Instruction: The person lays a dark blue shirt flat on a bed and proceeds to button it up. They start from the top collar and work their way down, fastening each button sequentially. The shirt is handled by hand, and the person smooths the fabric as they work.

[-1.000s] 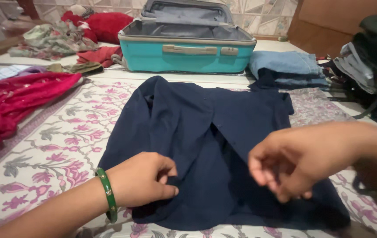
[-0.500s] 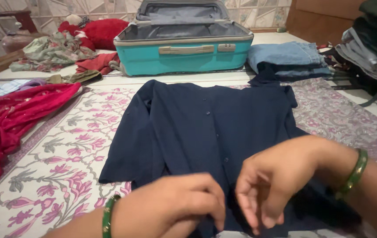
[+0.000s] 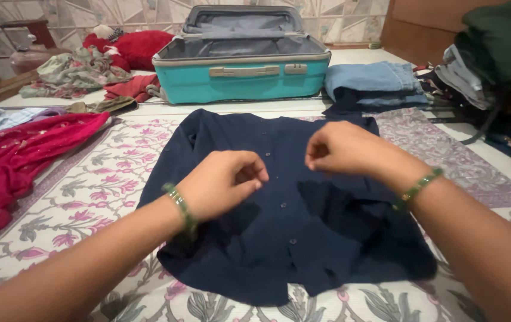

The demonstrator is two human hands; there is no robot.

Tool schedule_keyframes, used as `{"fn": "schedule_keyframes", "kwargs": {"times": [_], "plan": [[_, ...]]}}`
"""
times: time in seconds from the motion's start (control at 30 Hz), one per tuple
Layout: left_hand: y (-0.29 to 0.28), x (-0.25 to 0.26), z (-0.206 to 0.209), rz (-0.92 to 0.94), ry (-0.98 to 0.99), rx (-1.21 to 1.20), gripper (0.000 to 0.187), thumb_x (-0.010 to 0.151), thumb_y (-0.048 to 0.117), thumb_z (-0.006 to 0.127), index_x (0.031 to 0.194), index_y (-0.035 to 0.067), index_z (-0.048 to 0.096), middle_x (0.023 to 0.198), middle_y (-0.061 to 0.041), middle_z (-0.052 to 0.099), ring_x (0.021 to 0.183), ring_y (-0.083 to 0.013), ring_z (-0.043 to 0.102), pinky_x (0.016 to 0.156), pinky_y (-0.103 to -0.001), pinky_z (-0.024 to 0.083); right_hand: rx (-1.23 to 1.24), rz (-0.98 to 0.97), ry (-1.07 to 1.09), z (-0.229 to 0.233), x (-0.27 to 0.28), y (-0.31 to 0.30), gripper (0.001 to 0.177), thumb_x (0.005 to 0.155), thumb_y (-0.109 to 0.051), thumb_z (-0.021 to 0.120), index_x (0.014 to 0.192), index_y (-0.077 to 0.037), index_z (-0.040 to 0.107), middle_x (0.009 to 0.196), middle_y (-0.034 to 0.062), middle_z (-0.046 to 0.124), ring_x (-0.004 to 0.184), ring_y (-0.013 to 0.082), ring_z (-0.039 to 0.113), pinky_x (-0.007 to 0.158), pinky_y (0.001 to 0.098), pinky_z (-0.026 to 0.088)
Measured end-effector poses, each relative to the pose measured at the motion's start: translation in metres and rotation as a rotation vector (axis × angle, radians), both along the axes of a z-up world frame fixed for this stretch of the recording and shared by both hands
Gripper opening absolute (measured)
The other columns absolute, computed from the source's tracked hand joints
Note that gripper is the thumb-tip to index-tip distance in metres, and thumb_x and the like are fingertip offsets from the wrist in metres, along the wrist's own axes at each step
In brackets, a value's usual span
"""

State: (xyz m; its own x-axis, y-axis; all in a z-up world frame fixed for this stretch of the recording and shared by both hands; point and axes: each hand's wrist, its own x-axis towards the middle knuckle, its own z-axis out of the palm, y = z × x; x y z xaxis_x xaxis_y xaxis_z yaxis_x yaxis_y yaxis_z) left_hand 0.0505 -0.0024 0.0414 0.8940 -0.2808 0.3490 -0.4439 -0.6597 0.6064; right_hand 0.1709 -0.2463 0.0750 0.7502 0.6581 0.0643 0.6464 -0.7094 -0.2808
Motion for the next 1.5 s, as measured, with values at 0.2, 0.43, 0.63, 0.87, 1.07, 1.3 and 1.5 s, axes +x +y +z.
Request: {"fn": "schedule_keyframes", "kwargs": {"times": [0.2,0.43,0.63,0.87,1.07,1.3,1.5], "plan": [[-0.011,0.103,-0.050,0.221,0.009,0.377,0.018,0.080,0.021,0.072,0.094,0.012,0.080,0.096,-0.011,0.078,0.094,-0.0280,0.074,0.088,-0.038,0.057,-0.285,-0.014,-0.110,-0.018,0.015,0.049,0.019,0.078,-0.013,0.070,0.092,-0.011,0.083,0.091,0.0160,0.077,0.087,0.0306,0.075,0.079,0.0418,0.059],[-0.021,0.121,-0.072,0.428,0.127,0.349,0.037,0.070,0.043,0.080,0.086,0.010,0.078,0.092,-0.015,0.076,0.091,-0.0316,0.073,0.086,-0.040,0.057,0.228,-0.135,-0.186,-0.093,0.026,0.067,0.015,0.078,-0.015,0.072,0.090,-0.008,0.078,0.093,0.0181,0.074,0.093,0.0363,0.071,0.083,0.0446,0.056],[-0.025,0.100,-0.069,0.466,0.132,0.179,0.041,0.066,0.046,0.082,0.078,0.008,0.071,0.080,-0.011,0.075,0.079,-0.0265,0.074,0.078,-0.038,0.058,0.380,-0.126,-0.069,-0.114,0.040,0.057,0.013,0.079,-0.015,0.071,0.088,-0.007,0.077,0.090,0.0124,0.077,0.088,0.0285,0.075,0.082,0.0403,0.057],[-0.028,0.103,-0.073,0.475,0.097,0.178,0.027,0.072,0.037,0.079,0.076,0.010,0.074,0.079,-0.010,0.075,0.080,-0.0276,0.074,0.078,-0.040,0.057,0.382,-0.150,-0.004,-0.118,0.051,0.060,0.013,0.076,-0.016,0.074,0.085,-0.008,0.079,0.083,0.0112,0.077,0.082,0.0257,0.076,0.078,0.0379,0.058],[-0.016,0.121,-0.091,0.518,0.016,0.035,0.021,0.074,0.030,0.078,0.081,0.011,0.079,0.078,-0.011,0.074,0.076,-0.0267,0.073,0.076,-0.037,0.057,0.462,-0.183,0.116,-0.106,0.036,0.061,0.010,0.077,-0.013,0.073,0.081,-0.005,0.078,0.073,0.0118,0.076,0.066,0.0203,0.073,0.065,0.0342,0.057],[0.015,0.144,-0.115,0.307,0.423,-0.538,0.018,0.087,0.016,0.070,0.090,0.000,0.078,0.074,-0.007,0.073,0.060,-0.0132,0.062,0.060,-0.028,0.050,0.659,-0.195,0.360,-0.108,0.038,0.063,0.008,0.078,-0.007,0.072,0.080,0.000,0.077,0.070,0.0054,0.075,0.055,0.0117,0.067,0.053,0.0254,0.052],[0.016,0.153,-0.126,0.264,0.436,-0.567,0.017,0.087,0.011,0.069,0.095,-0.002,0.077,0.077,-0.007,0.074,0.062,-0.0124,0.064,0.064,-0.025,0.053,0.699,-0.268,0.612,-0.114,0.051,0.064,0.014,0.081,-0.007,0.071,0.093,-0.003,0.077,0.067,0.0058,0.067,0.047,0.0108,0.051,0.042,0.0238,0.038]]}}
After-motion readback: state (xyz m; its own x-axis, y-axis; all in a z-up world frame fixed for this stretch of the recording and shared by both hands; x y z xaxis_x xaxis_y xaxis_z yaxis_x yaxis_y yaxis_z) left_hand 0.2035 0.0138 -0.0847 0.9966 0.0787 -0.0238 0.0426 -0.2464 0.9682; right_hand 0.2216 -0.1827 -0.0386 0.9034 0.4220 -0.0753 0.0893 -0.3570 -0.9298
